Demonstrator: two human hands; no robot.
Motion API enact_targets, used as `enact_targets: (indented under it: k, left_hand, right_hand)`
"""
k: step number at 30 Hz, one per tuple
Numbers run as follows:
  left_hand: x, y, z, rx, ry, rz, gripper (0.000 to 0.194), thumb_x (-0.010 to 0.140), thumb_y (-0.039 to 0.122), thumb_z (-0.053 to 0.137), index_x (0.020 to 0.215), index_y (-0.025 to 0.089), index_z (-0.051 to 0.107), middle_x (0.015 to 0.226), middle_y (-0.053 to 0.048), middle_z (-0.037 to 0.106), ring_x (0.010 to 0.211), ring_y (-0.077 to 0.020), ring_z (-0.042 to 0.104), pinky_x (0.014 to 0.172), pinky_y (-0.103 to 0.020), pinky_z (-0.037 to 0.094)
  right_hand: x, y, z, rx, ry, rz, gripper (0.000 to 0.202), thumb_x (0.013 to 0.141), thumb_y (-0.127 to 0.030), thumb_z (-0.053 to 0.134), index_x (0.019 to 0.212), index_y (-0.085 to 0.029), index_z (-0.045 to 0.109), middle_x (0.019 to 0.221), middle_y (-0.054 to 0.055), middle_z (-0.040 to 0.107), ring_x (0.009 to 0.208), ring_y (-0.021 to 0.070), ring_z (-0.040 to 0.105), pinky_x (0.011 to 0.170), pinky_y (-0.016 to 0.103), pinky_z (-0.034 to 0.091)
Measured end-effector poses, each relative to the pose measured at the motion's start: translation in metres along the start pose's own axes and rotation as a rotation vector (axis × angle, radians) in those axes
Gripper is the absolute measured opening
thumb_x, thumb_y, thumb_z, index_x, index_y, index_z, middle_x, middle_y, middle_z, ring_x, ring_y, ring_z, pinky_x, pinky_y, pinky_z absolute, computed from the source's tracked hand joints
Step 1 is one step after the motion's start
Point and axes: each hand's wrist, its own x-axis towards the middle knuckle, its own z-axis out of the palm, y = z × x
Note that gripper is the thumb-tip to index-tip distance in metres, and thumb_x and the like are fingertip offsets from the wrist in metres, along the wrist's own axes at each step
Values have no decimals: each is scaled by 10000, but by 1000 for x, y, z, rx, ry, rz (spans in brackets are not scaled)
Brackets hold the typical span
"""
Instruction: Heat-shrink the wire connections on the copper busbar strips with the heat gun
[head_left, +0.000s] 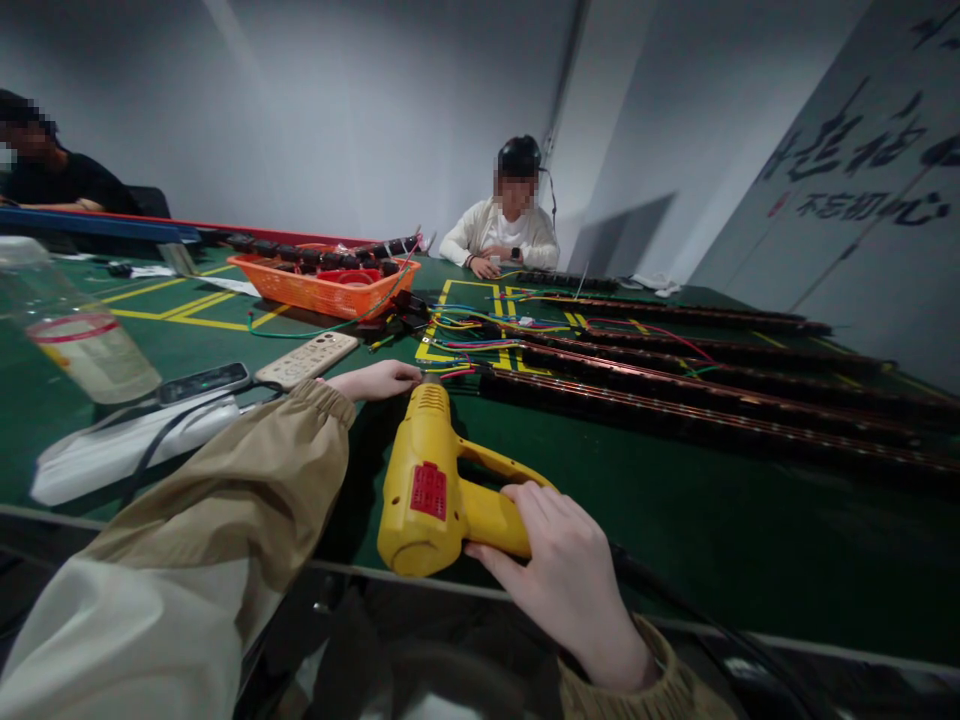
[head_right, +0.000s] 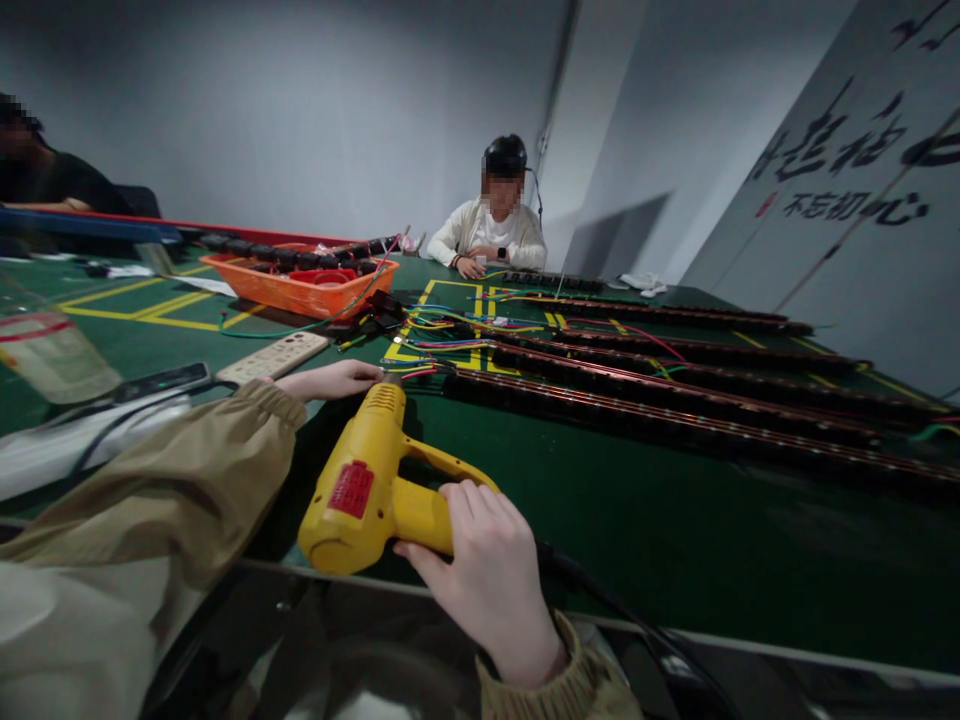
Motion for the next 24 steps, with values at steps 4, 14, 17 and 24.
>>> enact_targets:
  k: [4,14,17,24]
  left_hand:
    - [1,-1,-1,-49,-69,10,353,854,394,422,890,108,626,830,-13,615,787,-143,495,768,-228,387]
    - [0,-2,1,-131,-80,-58,351,847,421,452,882,112,614,824,-28,616,717,-128,497,699,-234,389]
    - [0,-3,1,-142,-78,-70,344,845,416,452,882,114,612,817,-26,611,716,-127,498,692,-235,385]
    - [0,1,6,-185,-35,-93,344,870,404,398,835,127,598,752,-13,581,681,-120,469,660,-231,371]
  right_hand:
    - [-1,3,-1,-30,9,1,405,766,-524,626,940,-165,560,854,40,619,777,198,558,721,323,403]
    - [-13,22,-4,-179,99,30,425,832,-566,508,958,-163,551,865,37,620,774,197,557,698,310,390]
    - [-16,22,-3,-200,119,37,441,826,-572,514,970,-157,552,873,39,617,785,199,557,712,311,391]
    - [-17,22,-3,-203,136,24,431,824,-551,535,972,-147,550,851,49,608,769,197,557,716,314,396]
